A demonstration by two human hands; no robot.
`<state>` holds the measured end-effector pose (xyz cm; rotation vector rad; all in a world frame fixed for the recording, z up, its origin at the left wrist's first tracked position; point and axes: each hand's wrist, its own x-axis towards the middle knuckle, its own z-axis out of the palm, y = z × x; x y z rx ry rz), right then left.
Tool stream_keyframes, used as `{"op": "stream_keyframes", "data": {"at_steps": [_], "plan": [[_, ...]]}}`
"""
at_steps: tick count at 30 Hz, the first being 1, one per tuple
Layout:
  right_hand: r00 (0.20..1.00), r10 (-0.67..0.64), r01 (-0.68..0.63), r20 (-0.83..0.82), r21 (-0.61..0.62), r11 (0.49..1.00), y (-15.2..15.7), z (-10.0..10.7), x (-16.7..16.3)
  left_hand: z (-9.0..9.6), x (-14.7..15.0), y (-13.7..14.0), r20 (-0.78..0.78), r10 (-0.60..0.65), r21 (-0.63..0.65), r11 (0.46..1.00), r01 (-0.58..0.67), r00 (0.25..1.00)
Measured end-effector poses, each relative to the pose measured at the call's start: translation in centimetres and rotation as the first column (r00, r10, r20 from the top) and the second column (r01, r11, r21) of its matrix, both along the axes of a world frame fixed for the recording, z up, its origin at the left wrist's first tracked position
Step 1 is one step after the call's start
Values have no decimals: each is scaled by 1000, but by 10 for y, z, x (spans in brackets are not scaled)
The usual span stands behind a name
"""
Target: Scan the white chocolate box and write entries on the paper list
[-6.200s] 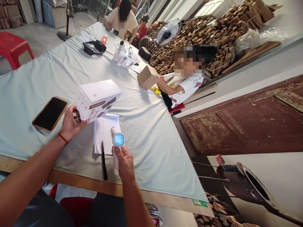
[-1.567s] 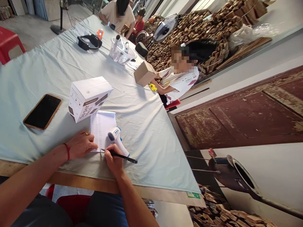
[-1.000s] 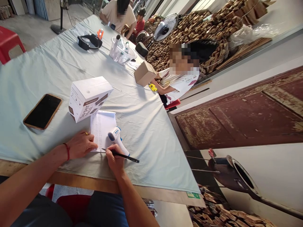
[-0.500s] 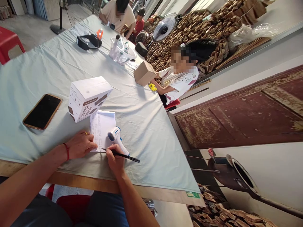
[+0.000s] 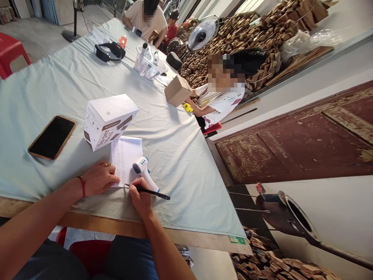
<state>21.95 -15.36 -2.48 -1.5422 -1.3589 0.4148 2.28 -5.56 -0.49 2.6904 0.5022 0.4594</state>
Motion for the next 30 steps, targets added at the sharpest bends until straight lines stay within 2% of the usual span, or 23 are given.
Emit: {"op": "stream_keyframes", "data": {"at_steps": [7, 30], "plan": [[997, -63, 65, -36, 34, 997, 1, 2, -2, -1, 0, 0, -14, 9, -10, 1000, -9, 1000], [1000, 1, -1, -17, -20, 1000, 0, -3, 2, 2, 1, 0, 0, 16, 16, 1000, -16, 1000]]}}
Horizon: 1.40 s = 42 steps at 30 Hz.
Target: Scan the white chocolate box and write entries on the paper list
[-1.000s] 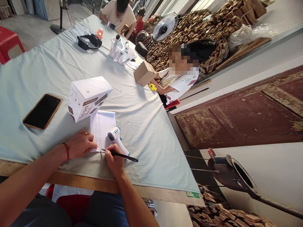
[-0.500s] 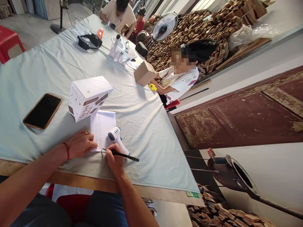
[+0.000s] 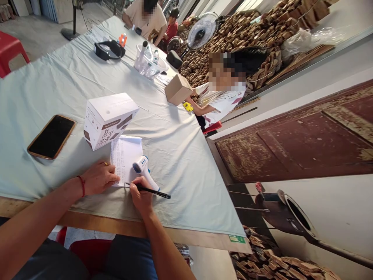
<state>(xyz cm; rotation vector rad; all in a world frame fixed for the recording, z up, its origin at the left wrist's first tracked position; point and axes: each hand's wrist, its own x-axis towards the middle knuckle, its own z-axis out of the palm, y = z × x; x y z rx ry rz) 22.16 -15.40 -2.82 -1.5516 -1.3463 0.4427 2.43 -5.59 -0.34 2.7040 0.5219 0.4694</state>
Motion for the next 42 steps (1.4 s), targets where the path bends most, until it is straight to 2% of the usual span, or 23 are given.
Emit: {"op": "stream_keyframes", "data": {"at_steps": [8, 14, 22, 26, 33, 42], "plan": [[1000, 4, -4, 2, 21, 1000, 0, 2, -2, 2, -1, 0, 4, -3, -11, 1000, 3, 1000], [997, -74, 75, -19, 77, 994, 1, 5, -5, 1, 0, 0, -18, 0, -20, 1000, 0, 1000], [998, -59, 59, -6, -22, 998, 0, 7, -5, 0, 0, 0, -4, 8, -11, 1000, -8, 1000], [993, -98, 98, -70, -9, 995, -2, 3, -2, 1, 0, 0, -10, 5, -8, 1000, -5, 1000], [995, -103, 102, 9, 51, 993, 0, 4, -3, 3, 0, 0, -32, 6, -7, 1000, -6, 999], [997, -70, 70, -25, -7, 998, 1, 5, -4, 1, 0, 0, -20, 13, -9, 1000, -13, 1000]]}}
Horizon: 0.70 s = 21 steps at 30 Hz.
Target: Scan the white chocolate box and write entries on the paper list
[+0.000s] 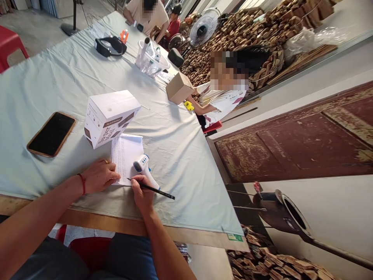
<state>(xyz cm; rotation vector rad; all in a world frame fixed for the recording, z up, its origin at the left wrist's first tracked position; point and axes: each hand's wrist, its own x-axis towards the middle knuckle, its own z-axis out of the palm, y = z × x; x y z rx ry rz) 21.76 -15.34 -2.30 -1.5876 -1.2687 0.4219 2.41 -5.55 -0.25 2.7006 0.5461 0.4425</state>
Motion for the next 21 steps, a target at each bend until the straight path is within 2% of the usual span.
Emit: {"op": "stream_keyframes", "data": {"at_steps": [6, 21], "plan": [[996, -2, 0, -85, -24, 1000, -1, 0, -1, 0, 0, 0, 13, -3, -7, 1000, 4, 1000], [1000, 17, -17, -7, -25, 1000, 0, 0, -1, -1, 0, 1, 35, -7, -12, 1000, 7, 999]]}}
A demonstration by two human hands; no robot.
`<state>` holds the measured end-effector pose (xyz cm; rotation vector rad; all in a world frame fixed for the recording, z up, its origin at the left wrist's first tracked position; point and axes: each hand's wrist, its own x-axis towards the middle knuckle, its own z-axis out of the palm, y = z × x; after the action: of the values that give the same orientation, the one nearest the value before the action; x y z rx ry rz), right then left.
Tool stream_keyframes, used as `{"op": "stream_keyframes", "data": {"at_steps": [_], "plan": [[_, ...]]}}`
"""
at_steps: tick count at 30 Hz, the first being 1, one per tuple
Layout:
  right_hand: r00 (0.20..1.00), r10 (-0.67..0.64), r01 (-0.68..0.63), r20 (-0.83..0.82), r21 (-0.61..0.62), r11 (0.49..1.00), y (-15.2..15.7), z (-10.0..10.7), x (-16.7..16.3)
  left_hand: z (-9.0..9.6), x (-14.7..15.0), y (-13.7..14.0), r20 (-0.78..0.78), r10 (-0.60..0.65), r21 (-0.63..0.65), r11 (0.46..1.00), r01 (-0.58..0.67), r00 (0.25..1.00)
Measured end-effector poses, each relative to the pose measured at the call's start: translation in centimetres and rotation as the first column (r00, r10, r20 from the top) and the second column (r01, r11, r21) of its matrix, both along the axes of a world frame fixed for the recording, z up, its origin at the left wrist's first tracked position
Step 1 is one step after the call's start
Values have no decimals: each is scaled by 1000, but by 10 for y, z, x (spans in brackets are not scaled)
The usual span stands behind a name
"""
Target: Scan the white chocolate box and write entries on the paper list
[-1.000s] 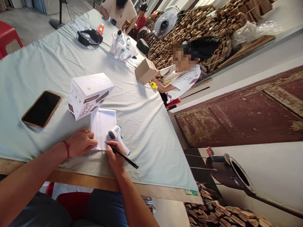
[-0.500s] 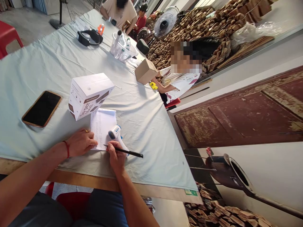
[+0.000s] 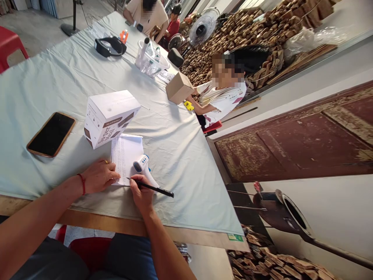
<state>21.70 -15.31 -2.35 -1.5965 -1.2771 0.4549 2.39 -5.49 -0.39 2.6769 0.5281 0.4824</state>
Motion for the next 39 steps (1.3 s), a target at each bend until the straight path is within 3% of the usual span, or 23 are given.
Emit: {"op": "stream_keyframes", "data": {"at_steps": [17, 39], "plan": [[999, 37, -38, -34, -28, 999, 1, -2, -1, 4, 1, 0, -84, 9, -9, 1000, -10, 996], [997, -15, 12, -75, -42, 999, -1, 3, -3, 0, 1, 0, -36, 2, -4, 1000, -2, 999]]}}
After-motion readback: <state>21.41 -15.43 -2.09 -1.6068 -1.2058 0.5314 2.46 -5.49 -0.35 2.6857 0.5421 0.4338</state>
